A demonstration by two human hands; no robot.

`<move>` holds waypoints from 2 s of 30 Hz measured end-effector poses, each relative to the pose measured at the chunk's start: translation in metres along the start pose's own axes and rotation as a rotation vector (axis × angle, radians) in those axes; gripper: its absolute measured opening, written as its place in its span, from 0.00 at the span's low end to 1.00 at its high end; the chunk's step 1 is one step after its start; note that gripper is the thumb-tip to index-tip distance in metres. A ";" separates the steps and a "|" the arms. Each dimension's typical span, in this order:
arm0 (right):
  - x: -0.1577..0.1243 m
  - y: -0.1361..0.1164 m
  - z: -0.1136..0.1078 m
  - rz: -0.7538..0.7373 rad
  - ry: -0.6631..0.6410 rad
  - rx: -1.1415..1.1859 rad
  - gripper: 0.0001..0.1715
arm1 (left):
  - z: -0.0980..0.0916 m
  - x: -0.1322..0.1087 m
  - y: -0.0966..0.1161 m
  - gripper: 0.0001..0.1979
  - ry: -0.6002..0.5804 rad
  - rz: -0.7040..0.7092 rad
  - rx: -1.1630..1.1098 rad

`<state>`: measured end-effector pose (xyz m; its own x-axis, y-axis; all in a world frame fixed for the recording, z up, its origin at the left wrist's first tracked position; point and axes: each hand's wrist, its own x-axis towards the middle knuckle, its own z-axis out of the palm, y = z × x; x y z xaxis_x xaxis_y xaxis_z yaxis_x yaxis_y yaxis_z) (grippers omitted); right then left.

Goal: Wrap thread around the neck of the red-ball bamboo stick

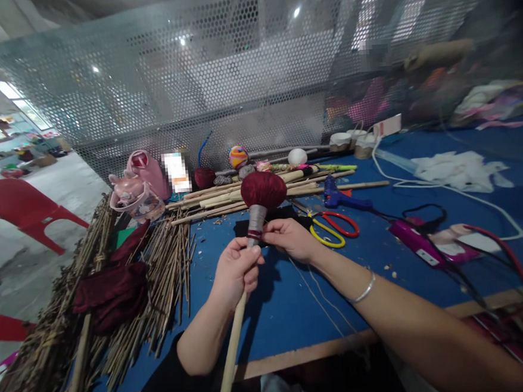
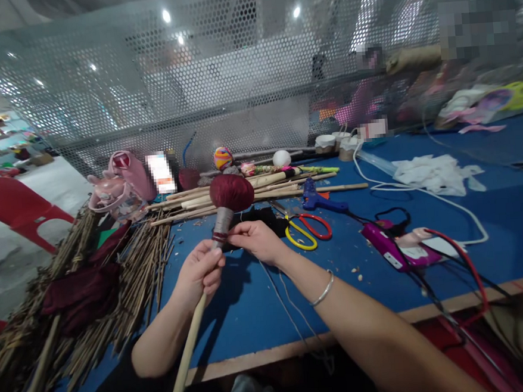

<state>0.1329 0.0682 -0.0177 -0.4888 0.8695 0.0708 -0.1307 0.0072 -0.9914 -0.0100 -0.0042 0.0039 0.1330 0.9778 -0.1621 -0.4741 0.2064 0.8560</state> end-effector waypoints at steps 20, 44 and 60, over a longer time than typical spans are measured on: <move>0.000 -0.003 0.001 0.073 -0.077 0.130 0.19 | -0.005 0.005 0.001 0.13 -0.027 -0.051 -0.027; -0.005 -0.014 -0.005 0.224 -0.047 0.264 0.15 | -0.012 0.008 -0.021 0.20 0.186 0.232 0.619; 0.001 0.002 0.006 0.201 -0.017 0.219 0.15 | -0.003 0.002 -0.001 0.24 0.237 0.123 0.312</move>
<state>0.1267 0.0660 -0.0185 -0.5375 0.8345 -0.1210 -0.2119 -0.2726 -0.9385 -0.0114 -0.0020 0.0010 -0.1296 0.9835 -0.1263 -0.1819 0.1016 0.9781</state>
